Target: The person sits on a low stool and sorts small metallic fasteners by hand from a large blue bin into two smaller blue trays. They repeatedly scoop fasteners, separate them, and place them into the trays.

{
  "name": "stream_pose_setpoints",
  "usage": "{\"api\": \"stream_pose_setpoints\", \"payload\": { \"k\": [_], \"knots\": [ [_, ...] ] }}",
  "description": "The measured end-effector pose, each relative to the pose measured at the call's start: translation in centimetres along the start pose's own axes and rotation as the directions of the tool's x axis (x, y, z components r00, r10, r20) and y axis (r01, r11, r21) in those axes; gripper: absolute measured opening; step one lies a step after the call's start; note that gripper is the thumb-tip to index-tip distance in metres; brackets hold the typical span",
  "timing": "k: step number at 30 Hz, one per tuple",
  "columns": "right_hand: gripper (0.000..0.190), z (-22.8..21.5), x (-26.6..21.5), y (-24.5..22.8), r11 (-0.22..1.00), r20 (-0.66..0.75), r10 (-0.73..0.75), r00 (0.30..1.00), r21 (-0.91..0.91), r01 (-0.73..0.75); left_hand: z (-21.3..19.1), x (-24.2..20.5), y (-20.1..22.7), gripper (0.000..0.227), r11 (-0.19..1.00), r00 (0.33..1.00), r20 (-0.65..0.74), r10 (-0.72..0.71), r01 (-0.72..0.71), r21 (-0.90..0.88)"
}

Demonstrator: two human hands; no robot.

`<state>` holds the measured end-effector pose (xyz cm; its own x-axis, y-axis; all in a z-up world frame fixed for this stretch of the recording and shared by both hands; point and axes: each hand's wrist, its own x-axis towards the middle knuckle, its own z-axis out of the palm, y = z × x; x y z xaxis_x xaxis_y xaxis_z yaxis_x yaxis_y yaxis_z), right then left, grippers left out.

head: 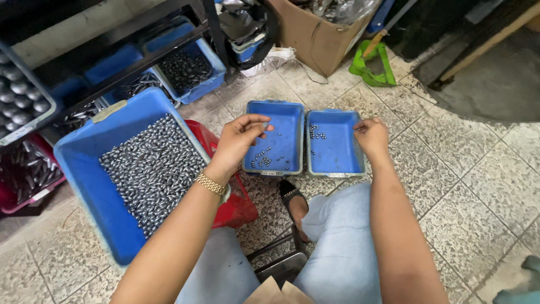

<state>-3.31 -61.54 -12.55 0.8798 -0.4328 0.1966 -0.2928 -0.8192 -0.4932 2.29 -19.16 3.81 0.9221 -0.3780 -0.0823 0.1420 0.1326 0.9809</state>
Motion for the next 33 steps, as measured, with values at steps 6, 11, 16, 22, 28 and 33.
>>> {"api": "stream_pose_setpoints", "payload": {
  "k": [6,11,16,22,28,33],
  "knots": [
    [0.013,1.4,0.3,2.6,0.998,-0.132,0.029,0.991,-0.056,-0.037,0.1,0.0,0.0,0.026,0.998,1.000,-0.010,0.025,-0.025,0.049],
    [0.012,1.2,0.5,1.6,0.997,-0.133,0.065,0.989,-0.035,-0.070,0.2,-0.3,0.5,0.024,0.988,0.994,-0.031,0.106,-0.102,0.112],
    [0.013,1.1,0.4,0.5,0.996,-0.132,0.090,0.987,0.030,-0.087,-0.9,-1.7,2.6,0.021,0.940,0.973,-0.039,0.227,-0.209,0.270],
    [0.022,-5.7,-3.1,-5.9,0.871,-0.043,0.164,0.985,0.476,-0.124,-5.4,-4.8,5.5,0.017,0.556,0.956,0.044,0.291,-0.206,0.805],
    [0.023,-2.9,-2.9,-0.9,0.821,-0.074,0.165,0.983,0.564,-0.095,-8.0,-7.4,6.0,0.023,0.365,0.866,0.341,0.367,-0.471,0.803],
    [0.019,-4.8,-3.5,-11.5,0.847,-0.057,0.005,0.998,0.530,0.026,-9.7,-9.2,5.9,0.025,0.519,0.946,0.066,0.317,-0.232,0.823]
  ]
}}
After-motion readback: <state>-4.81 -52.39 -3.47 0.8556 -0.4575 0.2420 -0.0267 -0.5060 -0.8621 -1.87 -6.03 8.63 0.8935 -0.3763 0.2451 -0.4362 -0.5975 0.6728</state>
